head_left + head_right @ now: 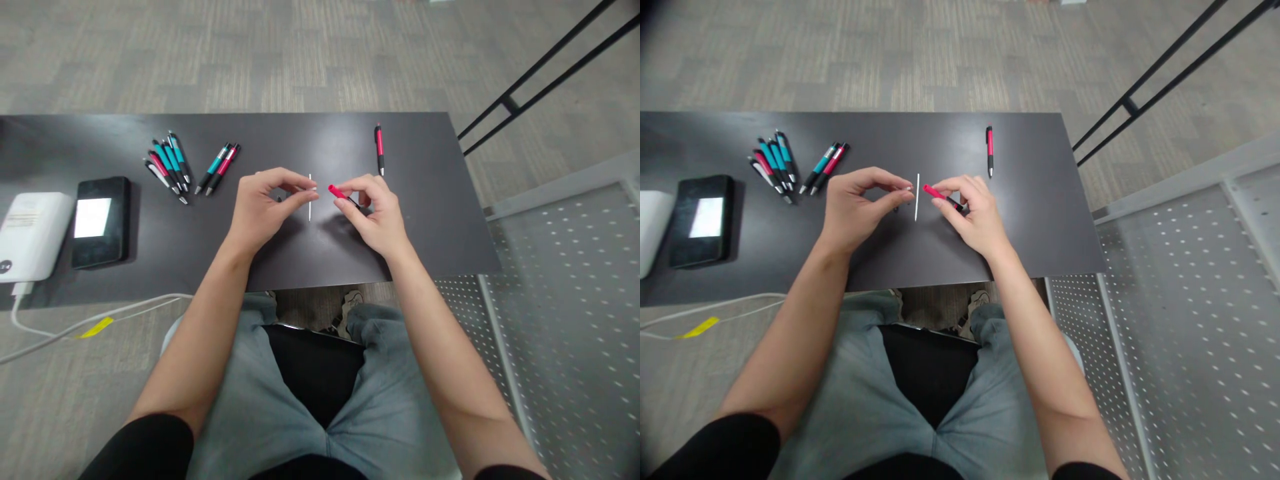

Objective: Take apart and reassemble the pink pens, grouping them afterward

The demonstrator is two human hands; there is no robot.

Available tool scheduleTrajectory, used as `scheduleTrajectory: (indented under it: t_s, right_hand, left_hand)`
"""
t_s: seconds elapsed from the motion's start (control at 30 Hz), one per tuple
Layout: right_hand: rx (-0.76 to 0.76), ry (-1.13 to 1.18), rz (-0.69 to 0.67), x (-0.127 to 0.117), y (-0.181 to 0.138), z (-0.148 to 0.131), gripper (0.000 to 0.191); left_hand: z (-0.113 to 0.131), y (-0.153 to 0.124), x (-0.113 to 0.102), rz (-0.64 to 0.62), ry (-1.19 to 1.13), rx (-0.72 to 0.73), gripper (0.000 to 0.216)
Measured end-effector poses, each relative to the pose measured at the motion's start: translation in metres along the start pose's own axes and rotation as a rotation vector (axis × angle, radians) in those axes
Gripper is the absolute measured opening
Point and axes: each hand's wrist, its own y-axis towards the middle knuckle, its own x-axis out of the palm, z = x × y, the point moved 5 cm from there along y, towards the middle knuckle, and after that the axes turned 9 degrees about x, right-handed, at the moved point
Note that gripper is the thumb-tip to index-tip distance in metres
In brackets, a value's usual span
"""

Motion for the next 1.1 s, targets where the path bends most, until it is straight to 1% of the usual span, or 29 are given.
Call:
scheduleTrajectory:
  t_s: [0.1, 0.17, 0.27, 0.37, 0.5, 0.63, 0.7, 0.77, 0.83, 0.87, 0.97, 1.03, 1.1]
  right_hand:
    - [-0.036, -0.012, -0.022, 0.007, 0.001, -0.006, 0.034]
    - [-0.059, -0.006, -0.039, 0.012, 0.002, -0.009, 0.035]
    - [-0.055, -0.019, -0.066, 0.019, 0.004, -0.009, 0.04]
    - [-0.047, -0.033, -0.075, 0.023, 0.005, -0.006, 0.042]
    - [-0.073, -0.039, -0.088, 0.024, 0.004, -0.004, 0.043]
    - [-0.118, -0.017, -0.092, 0.023, 0.002, -0.006, 0.039]
    - [-0.148, 0.02, -0.088, 0.024, 0.001, -0.006, 0.037]
    - [-0.168, 0.081, -0.065, 0.024, 0.002, -0.003, 0.036]
    - [-0.179, 0.168, -0.003, 0.023, 0.002, 0.002, 0.033]
    - [-0.177, 0.209, 0.038, 0.023, 0.003, 0.005, 0.033]
    - [-0.133, 0.27, 0.154, 0.02, 0.005, 0.016, 0.039]
    - [-0.095, 0.28, 0.192, 0.019, 0.005, 0.022, 0.044]
    - [-0.061, 0.279, 0.2, 0.019, 0.006, 0.025, 0.047]
  left_hand:
    - [-0.001, -0.003, -0.007, 0.031, -0.04, 0.034, 0.012]
    - [0.0, -0.003, -0.011, 0.033, -0.056, 0.056, 0.012]
    - [0.002, -0.003, -0.014, -0.003, -0.05, 0.065, 0.014]
    - [0.003, -0.003, -0.013, -0.058, -0.023, 0.05, 0.014]
    - [0.002, -0.004, -0.009, -0.104, -0.003, 0.053, 0.017]
    - [0.004, -0.005, -0.006, -0.1, -0.028, 0.104, 0.018]
    - [0.003, -0.005, -0.006, -0.095, -0.032, 0.115, 0.023]
    - [0.001, -0.005, -0.007, -0.089, -0.044, 0.122, 0.03]
    - [-0.001, -0.006, -0.008, -0.082, -0.047, 0.116, 0.034]
    - [-0.003, -0.006, -0.007, -0.09, -0.027, 0.097, 0.032]
    - [-0.004, -0.008, -0.002, -0.151, 0.144, -0.001, 0.018]
    - [-0.001, -0.01, 0.005, -0.204, 0.276, -0.062, 0.012]
    - [0.005, -0.011, 0.013, -0.244, 0.361, -0.098, 0.011]
